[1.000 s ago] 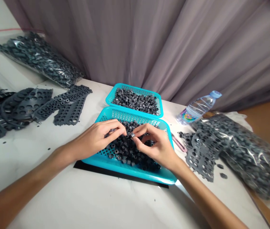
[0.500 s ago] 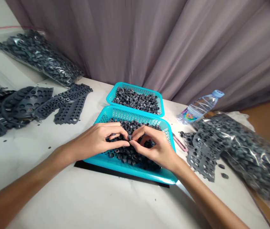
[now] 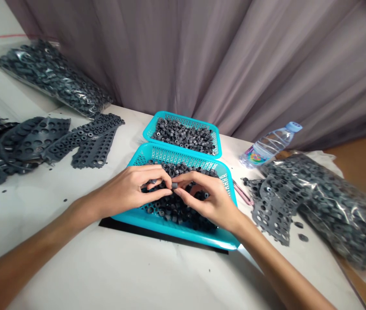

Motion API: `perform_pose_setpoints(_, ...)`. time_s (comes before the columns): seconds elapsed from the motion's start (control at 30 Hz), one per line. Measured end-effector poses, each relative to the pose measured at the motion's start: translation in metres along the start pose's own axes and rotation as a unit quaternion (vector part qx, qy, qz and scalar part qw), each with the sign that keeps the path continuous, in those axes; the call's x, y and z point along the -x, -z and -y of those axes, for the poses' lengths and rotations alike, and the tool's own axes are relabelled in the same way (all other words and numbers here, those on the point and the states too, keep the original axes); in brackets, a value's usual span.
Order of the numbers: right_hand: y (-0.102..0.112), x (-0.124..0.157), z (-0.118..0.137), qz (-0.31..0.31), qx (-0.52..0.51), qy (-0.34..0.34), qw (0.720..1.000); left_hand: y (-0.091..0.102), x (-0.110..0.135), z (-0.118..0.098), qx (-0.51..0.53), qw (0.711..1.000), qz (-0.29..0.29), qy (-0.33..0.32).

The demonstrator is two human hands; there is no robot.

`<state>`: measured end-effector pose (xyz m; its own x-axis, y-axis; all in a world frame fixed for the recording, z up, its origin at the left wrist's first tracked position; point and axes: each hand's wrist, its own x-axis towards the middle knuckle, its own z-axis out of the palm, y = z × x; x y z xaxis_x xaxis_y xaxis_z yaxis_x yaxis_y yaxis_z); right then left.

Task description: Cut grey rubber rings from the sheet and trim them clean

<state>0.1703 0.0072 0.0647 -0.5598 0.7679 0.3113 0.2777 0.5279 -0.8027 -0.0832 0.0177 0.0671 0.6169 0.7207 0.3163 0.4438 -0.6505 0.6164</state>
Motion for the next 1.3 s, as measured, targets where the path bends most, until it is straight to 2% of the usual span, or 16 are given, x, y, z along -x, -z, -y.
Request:
perform_pose_setpoints(0.27,0.0002,-0.0008,0.0003,0.007,-0.032,-0.032,0.999,-0.0015,0.0016,0.0024,-0.015,1.000,-0.025,0.006)
perform_pose_setpoints(0.93,0.0022,-0.0018,0.0003,0.001,0.016,-0.028,0.999,-0.0011,0.0007,-0.0006,-0.027,0.999,-0.030,-0.008)
perform_pose_setpoints(1.1,0.0028,-0.0031,0.0009,-0.007,0.016,-0.019,1.000,-0.0024,0.0014,-0.0037,-0.082,0.994,-0.056,-0.043)
perform_pose_setpoints(1.3,0.0030,-0.0045,-0.0001,-0.018,0.032,-0.001,0.999,-0.0036,0.0015,-0.0043,-0.090,0.991,-0.069,-0.075)
